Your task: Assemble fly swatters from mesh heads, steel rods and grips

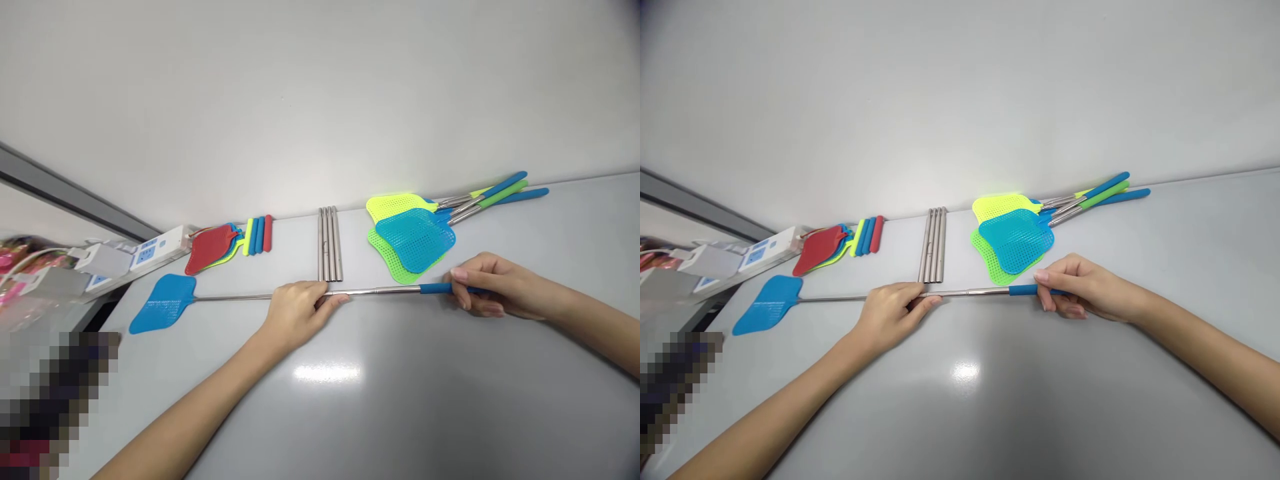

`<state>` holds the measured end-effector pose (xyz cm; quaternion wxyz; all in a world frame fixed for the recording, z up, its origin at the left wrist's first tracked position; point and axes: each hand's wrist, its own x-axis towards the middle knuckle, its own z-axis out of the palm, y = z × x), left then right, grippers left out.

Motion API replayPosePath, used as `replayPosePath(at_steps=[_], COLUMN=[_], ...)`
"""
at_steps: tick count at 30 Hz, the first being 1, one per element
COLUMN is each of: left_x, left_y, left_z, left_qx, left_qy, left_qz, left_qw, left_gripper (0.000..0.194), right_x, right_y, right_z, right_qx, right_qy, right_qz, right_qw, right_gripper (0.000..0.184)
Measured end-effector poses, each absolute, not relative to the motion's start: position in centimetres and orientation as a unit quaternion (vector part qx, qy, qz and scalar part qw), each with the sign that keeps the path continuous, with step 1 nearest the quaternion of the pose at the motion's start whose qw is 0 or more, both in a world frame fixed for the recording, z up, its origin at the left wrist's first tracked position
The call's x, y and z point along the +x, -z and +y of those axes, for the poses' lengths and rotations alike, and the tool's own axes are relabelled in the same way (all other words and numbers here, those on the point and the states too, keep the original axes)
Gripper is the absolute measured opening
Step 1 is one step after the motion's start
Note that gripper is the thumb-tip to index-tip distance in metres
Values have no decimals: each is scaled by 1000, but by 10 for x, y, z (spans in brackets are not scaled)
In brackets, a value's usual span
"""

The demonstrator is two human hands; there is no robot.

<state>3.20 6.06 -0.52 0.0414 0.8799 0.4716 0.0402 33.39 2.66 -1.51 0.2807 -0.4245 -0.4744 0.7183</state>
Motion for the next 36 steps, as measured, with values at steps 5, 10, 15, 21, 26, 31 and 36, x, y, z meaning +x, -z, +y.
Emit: replayPosePath(at_steps=[5,10,15,21,26,31,36], left_x=[33,34,33,33,32,32,32], left_y=[6,5,5,7,7,7,9], left_z=[60,60,61,61,60,61,62], left_qx=[882,883,883,884,888,894,896], left_qy=[-37,-41,-46,-51,-57,-36,-23], left_qz=[470,466,467,464,456,445,443], left_qw=[31,23,15,12,14,16,22], left_gripper=[47,47,48,48,49,49,50], right_x=[333,331,331,331,333,332,333], right_y=[10,10,14,15,15,18,21], right_z=[27,27,30,31,30,30,28], right_qx=[-429,-423,-402,-407,-411,-411,-425], right_qy=[-730,-725,-722,-723,-725,-724,-729], right_qz=[-450,-450,-475,-472,-470,-467,-447], right_qw=[284,304,304,298,292,299,298], right_gripper=[38,28,24,25,24,20,22])
